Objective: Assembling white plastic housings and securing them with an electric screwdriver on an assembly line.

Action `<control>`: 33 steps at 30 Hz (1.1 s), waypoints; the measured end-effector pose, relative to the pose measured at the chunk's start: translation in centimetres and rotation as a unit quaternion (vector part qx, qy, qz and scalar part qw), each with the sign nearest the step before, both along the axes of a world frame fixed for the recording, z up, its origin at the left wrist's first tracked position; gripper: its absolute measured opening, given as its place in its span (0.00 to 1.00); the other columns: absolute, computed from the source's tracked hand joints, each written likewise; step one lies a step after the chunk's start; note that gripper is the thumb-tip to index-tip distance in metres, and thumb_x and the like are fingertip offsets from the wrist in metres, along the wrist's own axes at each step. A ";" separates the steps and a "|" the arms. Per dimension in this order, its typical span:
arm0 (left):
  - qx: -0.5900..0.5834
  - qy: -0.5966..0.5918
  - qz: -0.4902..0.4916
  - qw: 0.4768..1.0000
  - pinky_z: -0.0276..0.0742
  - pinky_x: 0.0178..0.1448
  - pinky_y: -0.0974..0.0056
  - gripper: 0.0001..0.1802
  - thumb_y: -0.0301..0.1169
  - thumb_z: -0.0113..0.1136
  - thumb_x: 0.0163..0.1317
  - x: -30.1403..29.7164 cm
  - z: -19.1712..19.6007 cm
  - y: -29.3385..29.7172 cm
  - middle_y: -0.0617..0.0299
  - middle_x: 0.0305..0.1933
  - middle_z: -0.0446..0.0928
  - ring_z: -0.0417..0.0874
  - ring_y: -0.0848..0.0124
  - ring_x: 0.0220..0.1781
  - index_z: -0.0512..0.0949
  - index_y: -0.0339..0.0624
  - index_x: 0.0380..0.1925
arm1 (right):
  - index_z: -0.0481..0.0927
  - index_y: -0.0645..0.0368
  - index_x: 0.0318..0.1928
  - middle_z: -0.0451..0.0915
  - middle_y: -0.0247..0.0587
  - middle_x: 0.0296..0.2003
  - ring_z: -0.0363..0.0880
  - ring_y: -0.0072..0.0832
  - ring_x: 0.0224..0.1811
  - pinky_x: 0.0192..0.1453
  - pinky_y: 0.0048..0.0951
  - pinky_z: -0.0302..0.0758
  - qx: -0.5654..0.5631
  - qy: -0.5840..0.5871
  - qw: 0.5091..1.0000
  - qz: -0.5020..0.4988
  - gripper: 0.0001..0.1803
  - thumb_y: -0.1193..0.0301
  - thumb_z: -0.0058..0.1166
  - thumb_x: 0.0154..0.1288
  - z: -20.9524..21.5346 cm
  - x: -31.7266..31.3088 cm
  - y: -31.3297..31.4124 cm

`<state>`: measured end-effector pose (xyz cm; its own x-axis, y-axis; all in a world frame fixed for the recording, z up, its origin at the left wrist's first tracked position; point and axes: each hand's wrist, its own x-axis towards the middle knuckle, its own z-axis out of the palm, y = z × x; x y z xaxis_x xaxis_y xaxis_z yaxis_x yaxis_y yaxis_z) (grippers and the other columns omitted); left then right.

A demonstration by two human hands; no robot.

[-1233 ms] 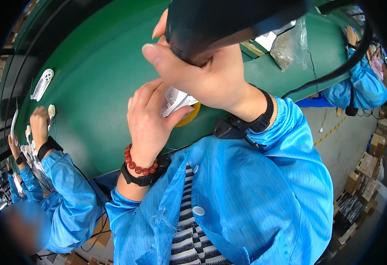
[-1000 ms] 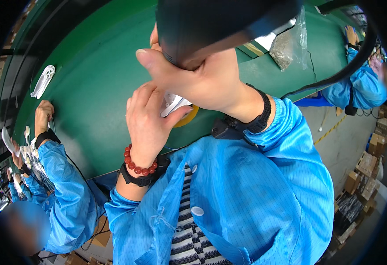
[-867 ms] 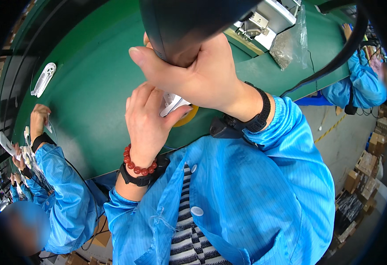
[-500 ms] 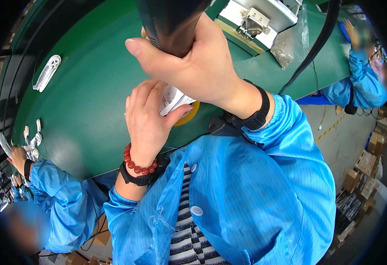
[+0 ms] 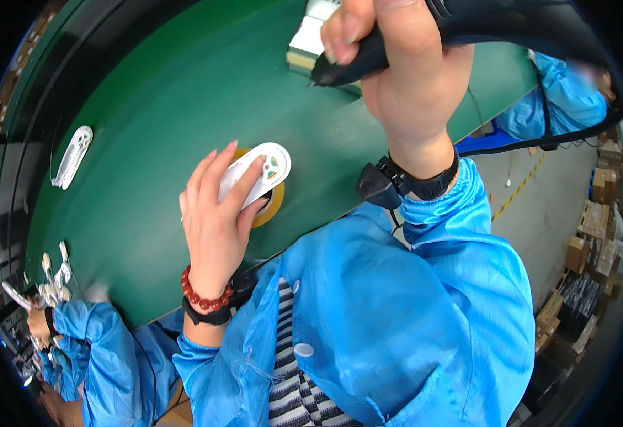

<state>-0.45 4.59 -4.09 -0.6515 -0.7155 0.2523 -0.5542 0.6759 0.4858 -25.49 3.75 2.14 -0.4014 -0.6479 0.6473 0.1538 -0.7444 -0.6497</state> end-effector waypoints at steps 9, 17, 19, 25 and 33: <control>-0.062 -0.069 -0.004 0.996 0.65 0.54 0.60 0.29 0.27 0.69 0.49 -1.3 -0.2 0.7 0.69 0.65 0.73 0.74 0.62 0.61 0.80 0.63 0.54 | 0.67 0.60 0.34 0.71 0.39 0.21 0.70 0.26 0.19 0.26 0.28 0.71 0.079 0.024 0.989 -0.126 0.06 0.76 0.48 0.69 -0.4 -3.9 -0.8; -0.073 -0.097 -0.005 0.993 0.66 0.54 0.60 0.30 0.26 0.68 0.50 -1.3 -0.7 0.2 0.74 0.63 0.75 0.75 0.62 0.60 0.79 0.60 0.56 | 0.70 0.62 0.34 0.74 0.37 0.20 0.74 0.23 0.20 0.27 0.24 0.72 0.114 0.073 0.974 -0.179 0.05 0.77 0.51 0.68 -1.9 -3.7 -2.4; -0.063 -0.089 -0.004 0.994 0.66 0.54 0.60 0.30 0.26 0.68 0.50 -1.5 -0.6 0.1 0.74 0.63 0.75 0.75 0.62 0.60 0.79 0.60 0.56 | 0.71 0.62 0.34 0.75 0.36 0.20 0.74 0.22 0.20 0.27 0.23 0.72 0.129 0.081 0.972 -0.179 0.05 0.76 0.53 0.68 -2.4 -4.1 -2.8; -0.042 -0.080 -0.004 0.996 0.66 0.54 0.61 0.29 0.25 0.68 0.50 -1.9 -0.2 0.0 0.74 0.63 0.75 0.75 0.62 0.60 0.79 0.60 0.55 | 0.71 0.61 0.34 0.75 0.36 0.20 0.74 0.22 0.20 0.28 0.23 0.73 0.120 0.082 0.975 -0.168 0.06 0.75 0.52 0.68 -2.6 -4.6 -3.1; -0.012 -0.095 0.014 0.995 0.65 0.53 0.63 0.28 0.26 0.67 0.50 -2.2 -1.5 -0.5 0.74 0.62 0.76 0.75 0.63 0.59 0.80 0.60 0.54 | 0.71 0.61 0.32 0.75 0.36 0.19 0.73 0.21 0.19 0.27 0.23 0.73 0.154 0.088 0.970 -0.167 0.08 0.73 0.52 0.69 -5.1 -5.0 -4.2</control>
